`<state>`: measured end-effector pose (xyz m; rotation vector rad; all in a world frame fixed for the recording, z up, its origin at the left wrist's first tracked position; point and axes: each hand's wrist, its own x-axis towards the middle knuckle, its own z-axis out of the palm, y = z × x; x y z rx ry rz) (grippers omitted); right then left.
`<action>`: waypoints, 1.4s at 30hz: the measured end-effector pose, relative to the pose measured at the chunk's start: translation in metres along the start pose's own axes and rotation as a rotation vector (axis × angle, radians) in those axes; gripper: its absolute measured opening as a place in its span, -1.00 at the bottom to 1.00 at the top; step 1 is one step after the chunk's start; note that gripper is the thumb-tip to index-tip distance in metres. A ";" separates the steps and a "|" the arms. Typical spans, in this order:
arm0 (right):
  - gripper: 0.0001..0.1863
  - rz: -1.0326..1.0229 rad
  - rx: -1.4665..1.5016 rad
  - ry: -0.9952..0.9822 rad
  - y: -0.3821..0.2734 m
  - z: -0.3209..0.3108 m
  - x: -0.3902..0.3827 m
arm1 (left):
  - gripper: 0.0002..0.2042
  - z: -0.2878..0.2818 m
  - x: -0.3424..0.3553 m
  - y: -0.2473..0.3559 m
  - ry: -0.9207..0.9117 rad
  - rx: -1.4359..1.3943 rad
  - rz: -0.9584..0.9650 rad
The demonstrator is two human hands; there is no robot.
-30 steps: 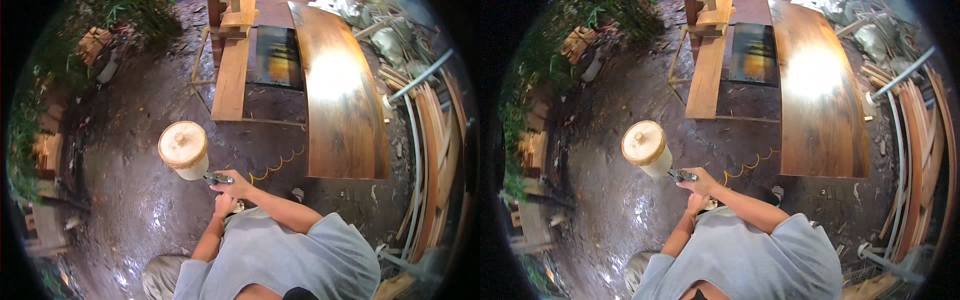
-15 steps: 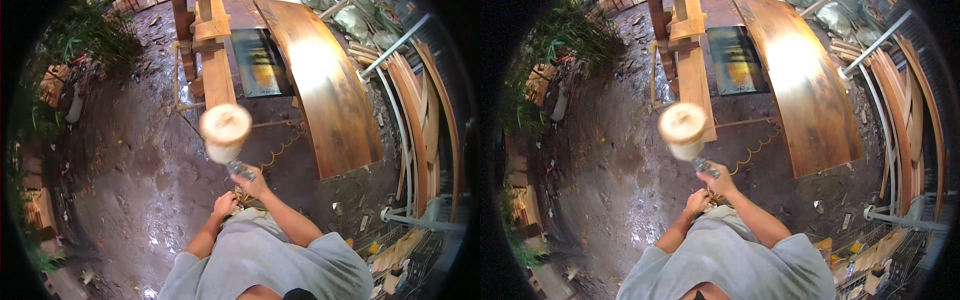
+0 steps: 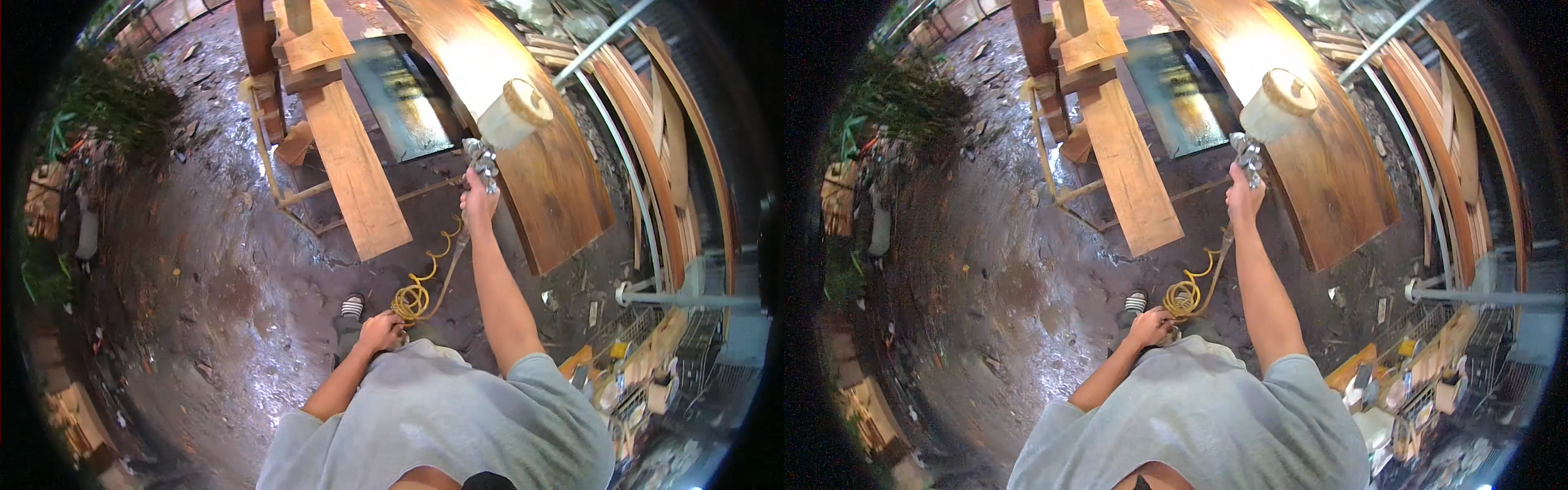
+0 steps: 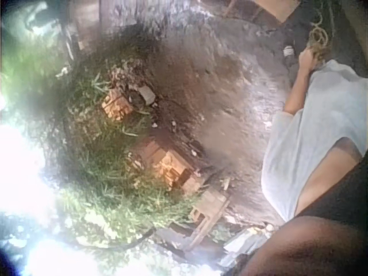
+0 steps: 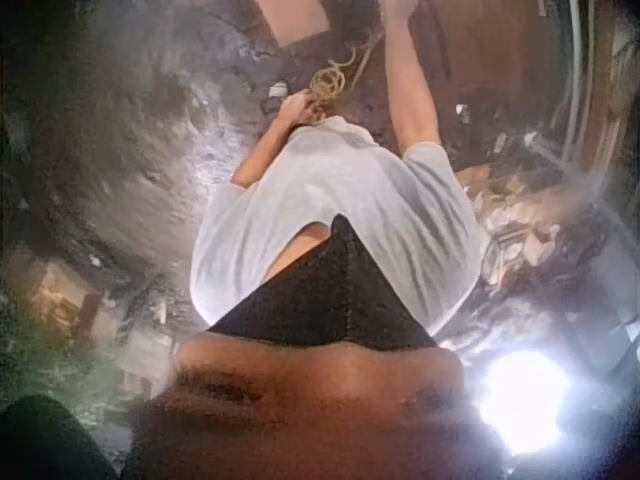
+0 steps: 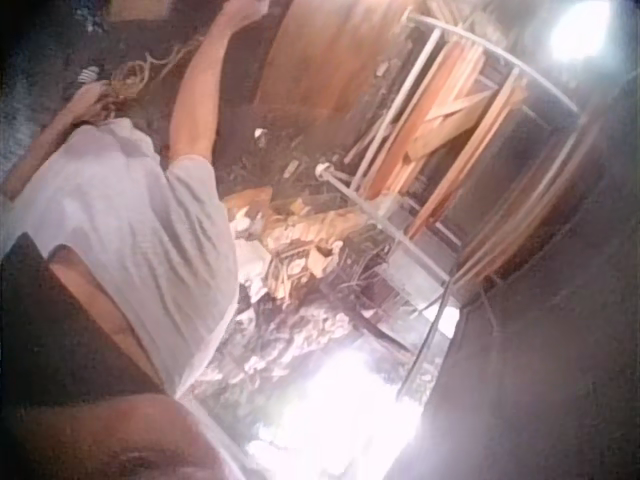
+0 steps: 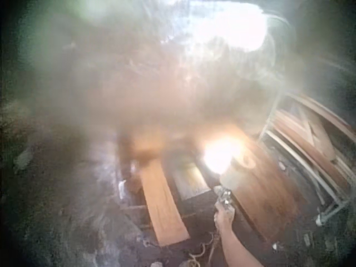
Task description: Spraying varnish or a clear finish onto a large wooden table using a spray gun.
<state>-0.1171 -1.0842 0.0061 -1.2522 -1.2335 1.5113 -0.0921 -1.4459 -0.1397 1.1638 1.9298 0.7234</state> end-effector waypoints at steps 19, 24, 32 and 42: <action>-0.79 0.159 0.131 0.361 0.013 -0.011 -0.074 | -0.75 -0.079 -0.003 -0.057 -0.291 0.124 0.159; -0.79 0.139 0.101 0.406 0.014 -0.031 -0.091 | -0.75 -0.081 -0.003 -0.056 -0.348 0.191 0.212; -0.79 0.167 0.118 0.427 0.026 -0.050 -0.126 | -0.75 -0.078 0.001 -0.066 -0.397 0.278 0.239; -0.79 0.167 0.161 0.517 0.036 -0.080 -0.165 | -0.73 -0.079 0.000 -0.066 -0.486 0.324 0.251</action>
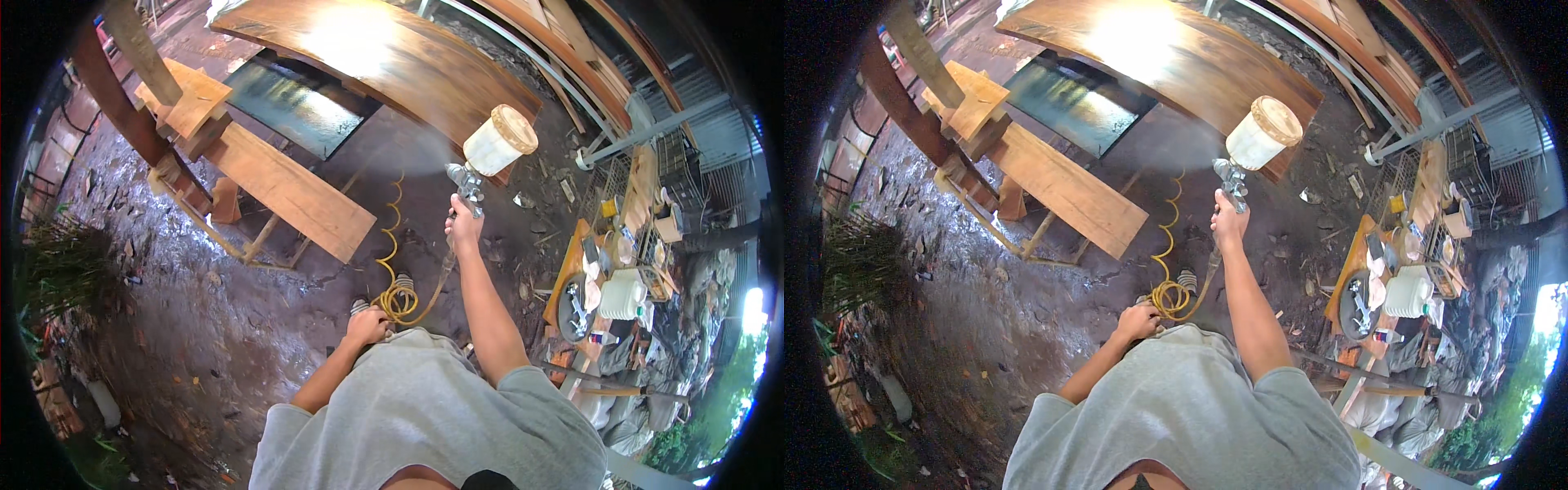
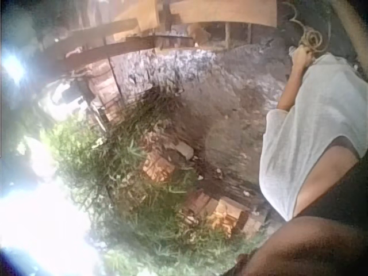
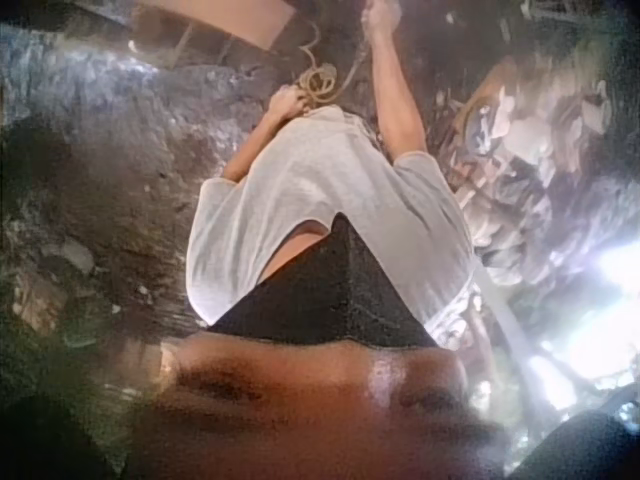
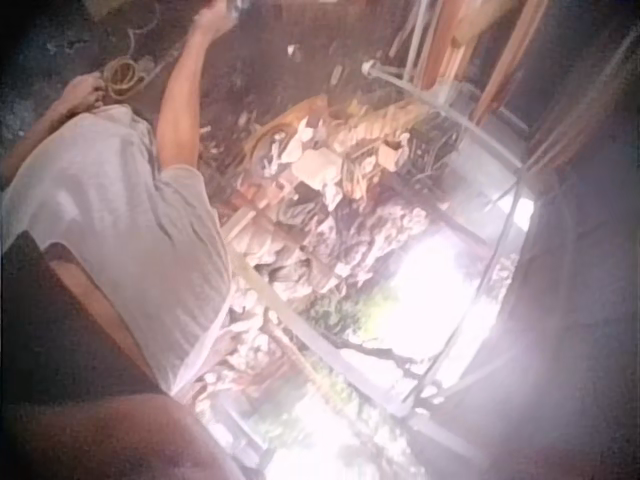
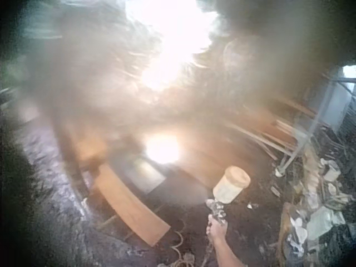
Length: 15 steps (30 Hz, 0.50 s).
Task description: Spraying varnish or a clear finish onto a large wooden table using a spray gun.
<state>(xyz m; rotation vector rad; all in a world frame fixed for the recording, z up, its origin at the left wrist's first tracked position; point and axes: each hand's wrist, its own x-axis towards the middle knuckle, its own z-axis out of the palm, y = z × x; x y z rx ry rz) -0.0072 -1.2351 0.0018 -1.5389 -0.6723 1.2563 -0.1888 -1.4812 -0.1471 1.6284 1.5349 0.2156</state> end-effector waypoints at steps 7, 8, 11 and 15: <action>-0.78 0.011 0.011 0.089 0.012 -0.037 -0.006 | -0.76 0.001 0.005 0.001 -0.015 0.028 0.016; -0.77 0.013 0.020 0.093 0.013 -0.041 -0.008 | -0.77 0.002 0.006 0.001 -0.027 0.038 0.007; -0.78 0.007 0.048 0.127 0.016 -0.055 -0.014 | -0.77 0.001 0.007 0.004 -0.039 0.050 0.015; -0.78 0.003 0.094 0.177 0.017 -0.071 -0.022 | -0.78 0.007 0.011 0.001 -0.047 0.075 0.036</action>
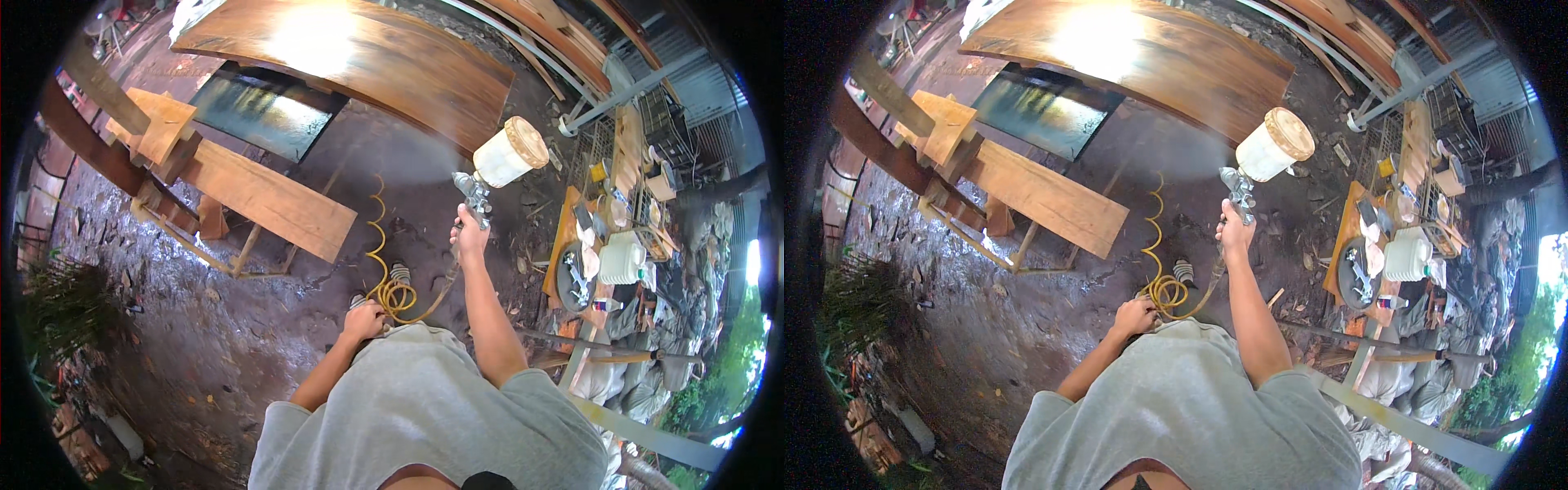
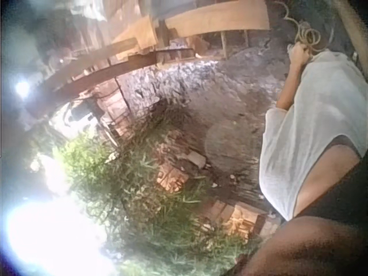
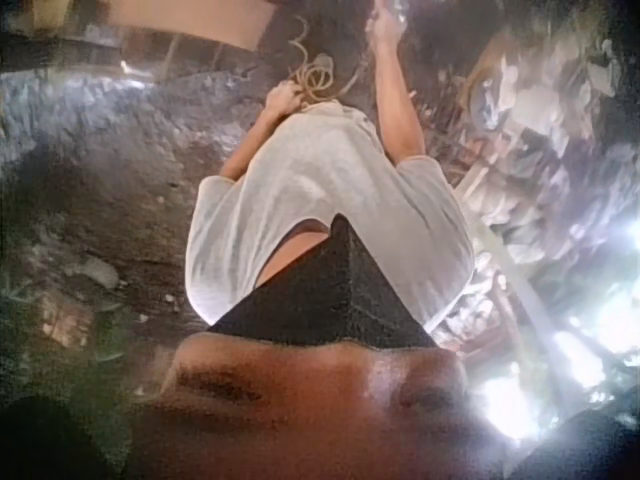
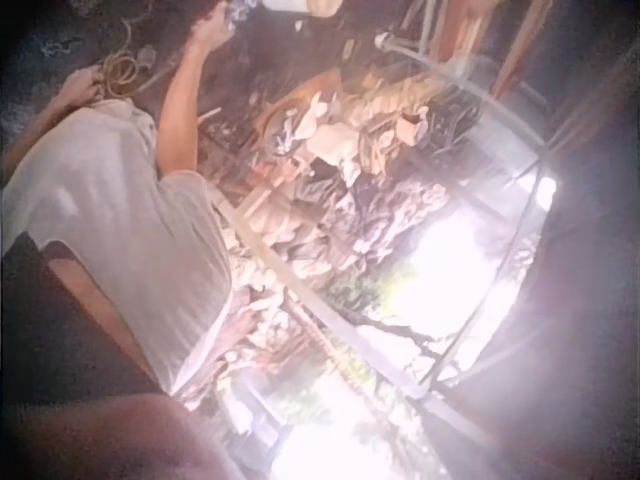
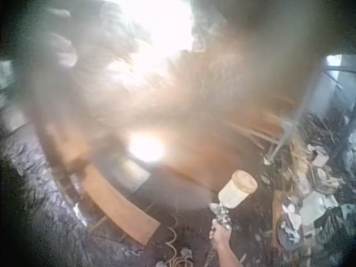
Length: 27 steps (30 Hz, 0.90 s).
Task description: Spraying varnish or a clear finish onto a large wooden table using a spray gun.
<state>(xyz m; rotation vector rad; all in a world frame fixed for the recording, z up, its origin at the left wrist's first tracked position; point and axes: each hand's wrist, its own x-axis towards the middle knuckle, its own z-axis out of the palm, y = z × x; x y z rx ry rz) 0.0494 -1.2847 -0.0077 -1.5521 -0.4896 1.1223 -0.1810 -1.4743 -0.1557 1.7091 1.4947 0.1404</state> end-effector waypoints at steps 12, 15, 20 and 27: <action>-0.75 0.022 0.053 0.116 0.000 -0.056 0.003 | -0.78 0.011 0.015 0.009 0.013 0.035 0.125; -0.77 0.020 0.043 0.119 0.006 -0.071 0.008 | -0.78 0.012 0.020 0.011 -0.002 0.048 0.132; -0.77 0.029 0.062 0.140 0.007 -0.094 0.014 | -0.78 0.019 0.026 0.022 -0.016 0.078 0.156; -0.76 0.009 0.089 0.202 -0.004 -0.129 0.021 | -0.78 0.030 0.041 0.039 -0.037 0.069 0.152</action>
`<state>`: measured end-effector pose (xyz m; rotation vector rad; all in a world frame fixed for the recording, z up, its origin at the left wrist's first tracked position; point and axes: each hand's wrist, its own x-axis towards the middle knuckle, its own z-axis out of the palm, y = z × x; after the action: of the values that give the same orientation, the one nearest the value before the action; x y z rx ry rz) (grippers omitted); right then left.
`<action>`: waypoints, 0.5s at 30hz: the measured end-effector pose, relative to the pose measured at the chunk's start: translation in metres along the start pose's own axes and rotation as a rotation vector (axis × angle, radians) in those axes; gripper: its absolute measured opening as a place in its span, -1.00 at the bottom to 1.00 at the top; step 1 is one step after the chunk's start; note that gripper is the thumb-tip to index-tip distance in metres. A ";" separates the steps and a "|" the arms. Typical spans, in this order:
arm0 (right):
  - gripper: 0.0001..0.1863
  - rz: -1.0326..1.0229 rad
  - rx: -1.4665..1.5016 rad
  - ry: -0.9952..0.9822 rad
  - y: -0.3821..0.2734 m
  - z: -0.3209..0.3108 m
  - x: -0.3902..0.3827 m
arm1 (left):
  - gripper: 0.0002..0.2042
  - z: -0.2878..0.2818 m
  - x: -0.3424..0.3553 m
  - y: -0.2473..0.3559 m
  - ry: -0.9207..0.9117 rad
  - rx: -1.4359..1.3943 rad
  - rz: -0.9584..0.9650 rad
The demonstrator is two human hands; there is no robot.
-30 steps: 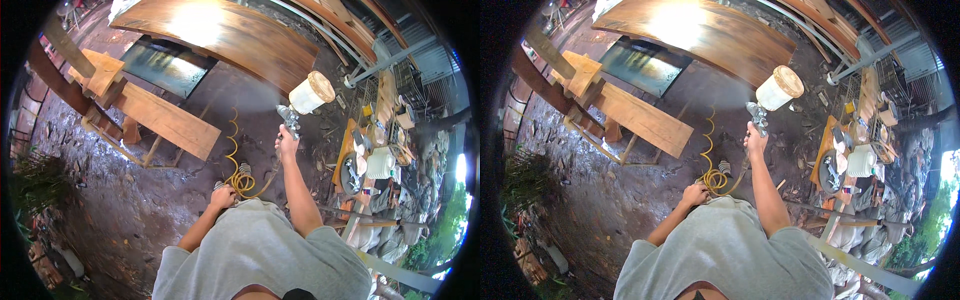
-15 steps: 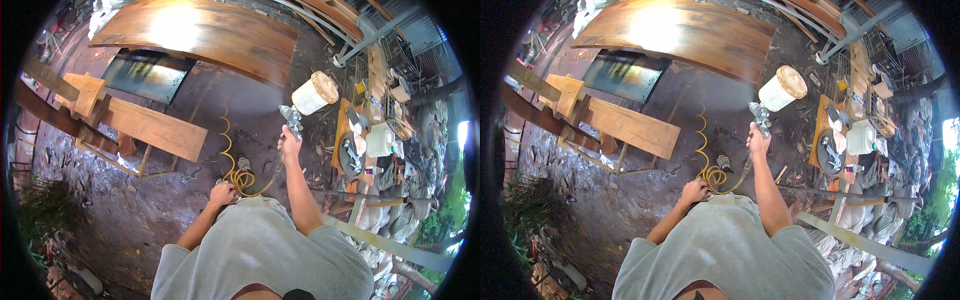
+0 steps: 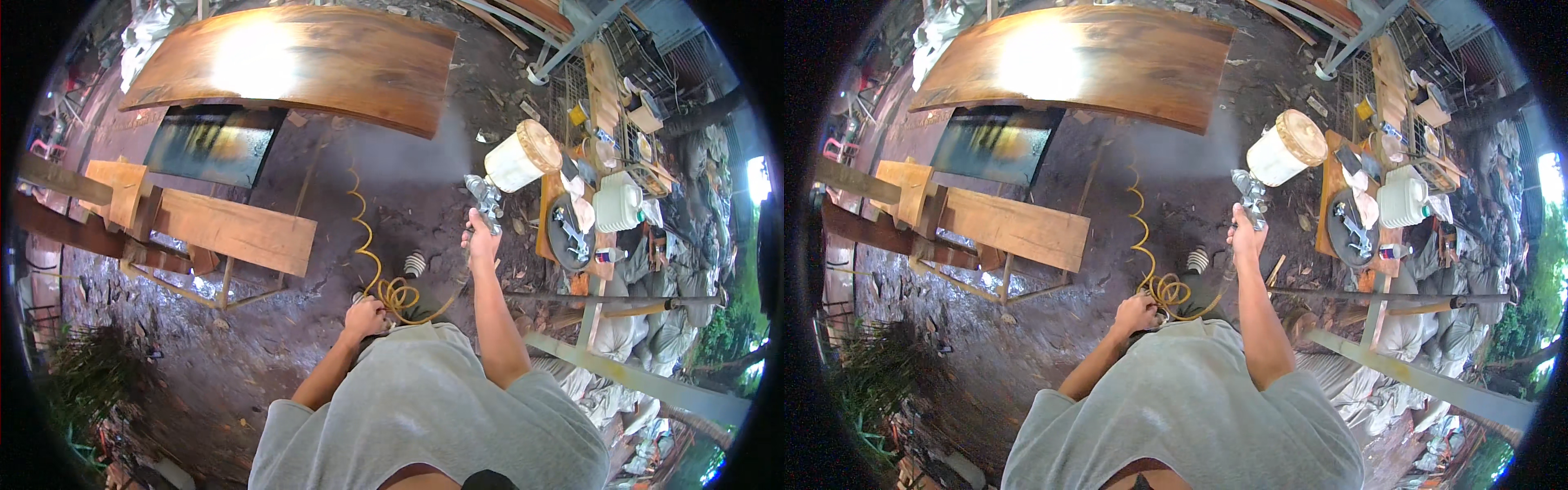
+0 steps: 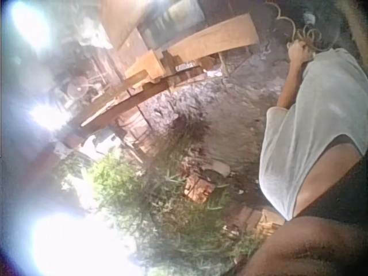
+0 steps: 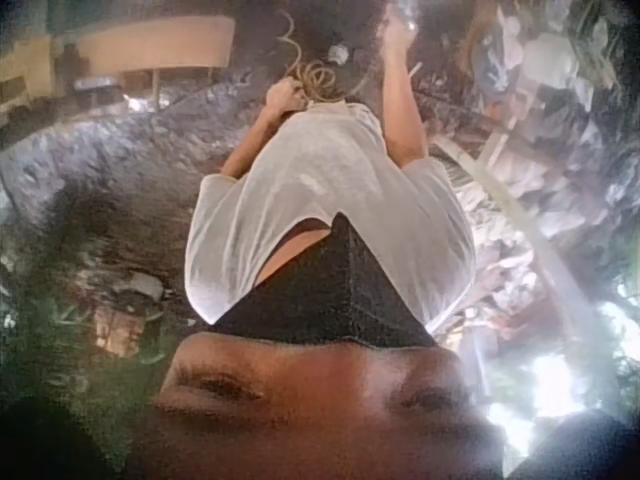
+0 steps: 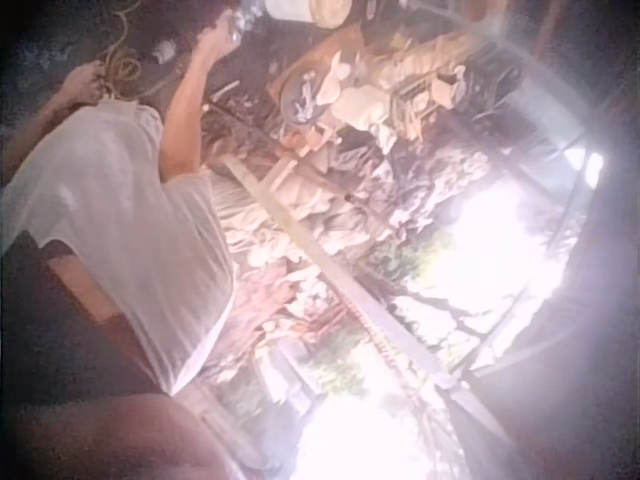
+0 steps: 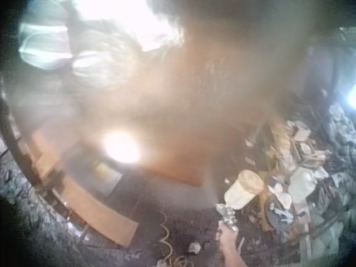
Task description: Spraying varnish or a clear finish onto a large wooden table using a spray gun.
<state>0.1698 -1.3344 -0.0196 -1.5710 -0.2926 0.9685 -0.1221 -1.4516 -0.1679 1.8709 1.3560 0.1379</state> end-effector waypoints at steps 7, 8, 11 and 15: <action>-0.68 -0.249 -0.072 0.267 -0.053 -0.085 0.061 | -0.83 -0.004 0.067 0.052 0.088 0.109 0.109; -0.69 -0.249 -0.052 0.252 -0.066 -0.097 0.070 | -0.83 -0.003 0.081 0.062 0.121 0.098 0.160; -0.72 -0.256 -0.006 0.143 -0.120 -0.119 0.084 | -0.84 0.005 0.135 0.098 0.110 0.098 0.253; -0.74 -0.214 0.040 0.046 -0.169 -0.153 0.117 | -0.82 0.023 0.224 0.161 -0.001 0.170 0.283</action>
<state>0.4063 -1.3193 0.0774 -1.4894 -0.3978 0.7675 0.1045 -1.2929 -0.1563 2.2002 1.1252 0.1694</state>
